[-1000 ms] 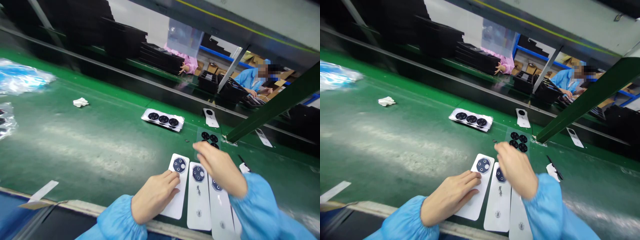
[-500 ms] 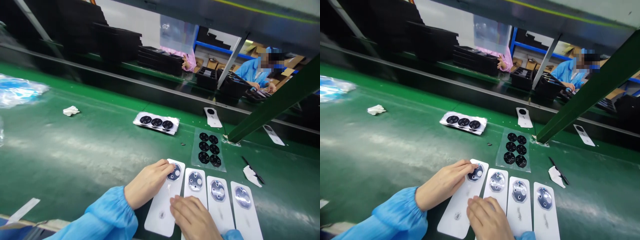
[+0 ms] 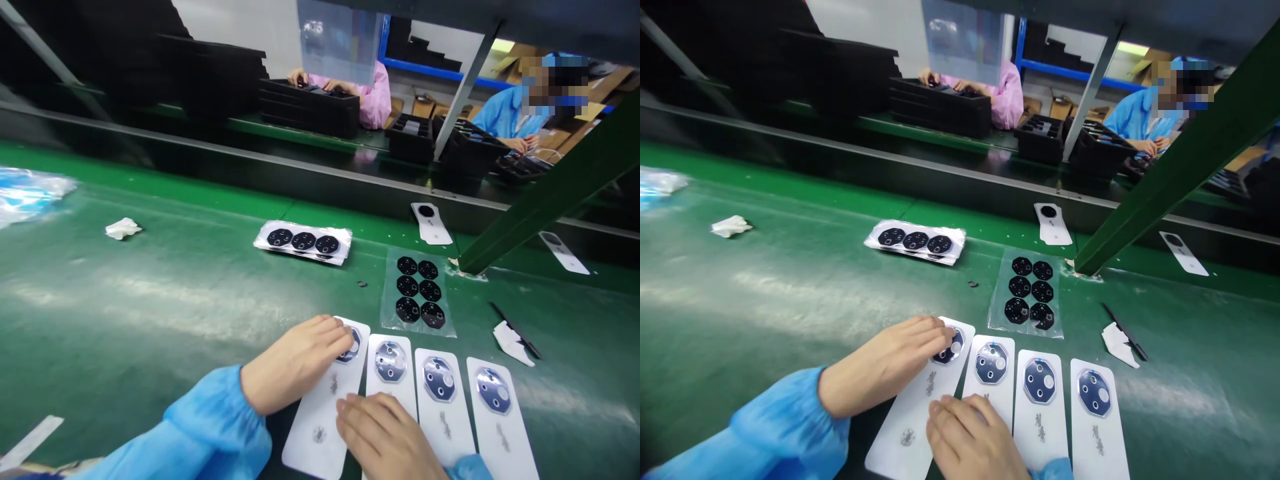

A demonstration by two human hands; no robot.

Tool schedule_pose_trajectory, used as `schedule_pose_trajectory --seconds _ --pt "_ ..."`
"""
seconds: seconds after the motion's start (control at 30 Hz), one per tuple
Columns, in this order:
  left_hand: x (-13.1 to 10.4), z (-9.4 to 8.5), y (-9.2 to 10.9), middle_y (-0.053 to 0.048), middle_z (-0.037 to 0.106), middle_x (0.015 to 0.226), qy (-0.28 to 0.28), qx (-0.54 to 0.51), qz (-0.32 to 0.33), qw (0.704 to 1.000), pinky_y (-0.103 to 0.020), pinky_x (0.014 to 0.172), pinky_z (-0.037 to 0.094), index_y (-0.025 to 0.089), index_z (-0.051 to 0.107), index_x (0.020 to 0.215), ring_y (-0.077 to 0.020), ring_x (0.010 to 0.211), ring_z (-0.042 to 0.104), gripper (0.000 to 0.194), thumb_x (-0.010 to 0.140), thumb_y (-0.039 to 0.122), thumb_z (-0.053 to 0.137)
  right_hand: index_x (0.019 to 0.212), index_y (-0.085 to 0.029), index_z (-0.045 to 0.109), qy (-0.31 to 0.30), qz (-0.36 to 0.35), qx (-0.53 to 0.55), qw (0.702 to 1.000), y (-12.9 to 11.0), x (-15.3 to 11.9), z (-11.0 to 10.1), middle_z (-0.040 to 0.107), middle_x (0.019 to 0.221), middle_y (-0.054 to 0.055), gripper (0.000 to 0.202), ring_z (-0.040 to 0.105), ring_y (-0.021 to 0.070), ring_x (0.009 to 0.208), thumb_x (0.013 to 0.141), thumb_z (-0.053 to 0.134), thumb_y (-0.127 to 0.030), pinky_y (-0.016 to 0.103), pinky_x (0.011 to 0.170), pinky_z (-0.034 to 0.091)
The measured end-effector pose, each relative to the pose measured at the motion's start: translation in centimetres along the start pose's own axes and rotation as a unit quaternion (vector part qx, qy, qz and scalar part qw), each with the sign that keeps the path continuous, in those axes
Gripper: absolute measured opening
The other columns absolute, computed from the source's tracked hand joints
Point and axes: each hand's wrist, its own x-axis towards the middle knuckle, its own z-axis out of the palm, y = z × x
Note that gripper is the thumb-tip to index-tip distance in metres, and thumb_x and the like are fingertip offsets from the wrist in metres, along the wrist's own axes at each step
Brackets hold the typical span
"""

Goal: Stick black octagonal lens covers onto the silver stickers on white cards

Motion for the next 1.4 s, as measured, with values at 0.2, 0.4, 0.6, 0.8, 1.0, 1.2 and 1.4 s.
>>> schedule_pose_trajectory --seconds 0.2,0.4,0.6,0.8,1.0,1.2,1.4 --pt "3.1 -0.8 -2.4 -0.002 0.055 0.09 -0.044 -0.177 -0.106 0.977 -0.024 0.074 0.044 0.018 0.05 0.09 -0.0137 0.082 0.053 0.012 0.084 0.008 0.046 0.088 -0.01 0.065 -0.062 -0.004 0.043 0.997 0.2 0.5 -0.8 0.071 0.089 0.004 0.036 0.062 0.0145 0.087 0.099 0.03 -0.012 0.027 0.072 0.045" --pt "4.8 -0.9 -2.8 0.003 0.054 0.078 -0.097 -0.194 -0.093 0.972 -0.019 0.061 0.04 0.018 0.052 0.083 -0.0101 0.068 0.05 0.017 0.076 0.003 0.052 0.095 -0.013 0.062 -0.109 0.055 0.106 0.987 0.6 1.2 -1.4 0.069 0.095 0.004 0.023 0.06 0.0157 0.094 0.096 0.039 -0.016 0.028 0.076 0.047" --pt "5.0 -1.0 -2.7 0.001 0.054 0.078 -0.098 -0.174 -0.067 0.978 -0.019 0.063 0.039 0.017 0.052 0.08 -0.0109 0.07 0.05 0.018 0.079 0.0 0.047 0.101 -0.011 0.062 -0.112 0.051 0.079 0.989 1.2 0.3 -0.5 0.068 0.11 0.005 0.025 0.058 0.0173 0.106 0.096 0.037 -0.01 0.031 0.083 0.046" --pt "4.1 -0.2 -2.8 -0.003 0.052 0.085 -0.074 -0.13 0.0 0.989 -0.023 0.071 0.04 0.016 0.047 0.088 -0.0145 0.079 0.046 0.016 0.086 0.002 0.04 0.1 -0.012 0.063 -0.103 0.033 0.046 0.993 1.1 0.4 -0.4 0.07 0.106 0.005 0.032 0.06 0.0165 0.103 0.098 0.031 -0.012 0.031 0.083 0.047" --pt "2.7 -0.3 -1.4 -0.009 0.05 0.09 -0.052 -0.08 0.036 0.995 -0.031 0.076 0.04 0.012 0.046 0.095 -0.0188 0.082 0.041 0.02 0.094 0.007 0.027 0.101 -0.011 0.063 -0.114 0.034 0.034 0.992 0.8 0.3 -0.2 0.069 0.107 0.006 0.032 0.061 0.0173 0.102 0.098 0.031 -0.01 0.031 0.084 0.048" --pt "0.5 -0.8 0.4 -0.009 0.051 0.092 -0.031 -0.075 0.049 0.995 -0.031 0.076 0.043 0.013 0.045 0.099 -0.0188 0.083 0.044 0.023 0.092 0.004 0.025 0.102 -0.011 0.062 -0.117 0.044 0.04 0.991 0.7 0.6 -0.4 0.068 0.107 0.006 0.033 0.06 0.0172 0.101 0.098 0.029 -0.01 0.031 0.084 0.048" --pt "-2.9 -0.2 1.2 -0.005 0.053 0.094 -0.019 -0.195 -0.023 0.98 -0.027 0.08 0.045 0.019 0.044 0.097 -0.0149 0.087 0.05 0.024 0.093 0.006 0.024 0.105 -0.01 0.06 -0.127 0.046 0.048 0.99 0.8 0.3 -0.5 0.068 0.107 0.008 0.029 0.059 0.0186 0.104 0.096 0.033 -0.007 0.033 0.085 0.049"
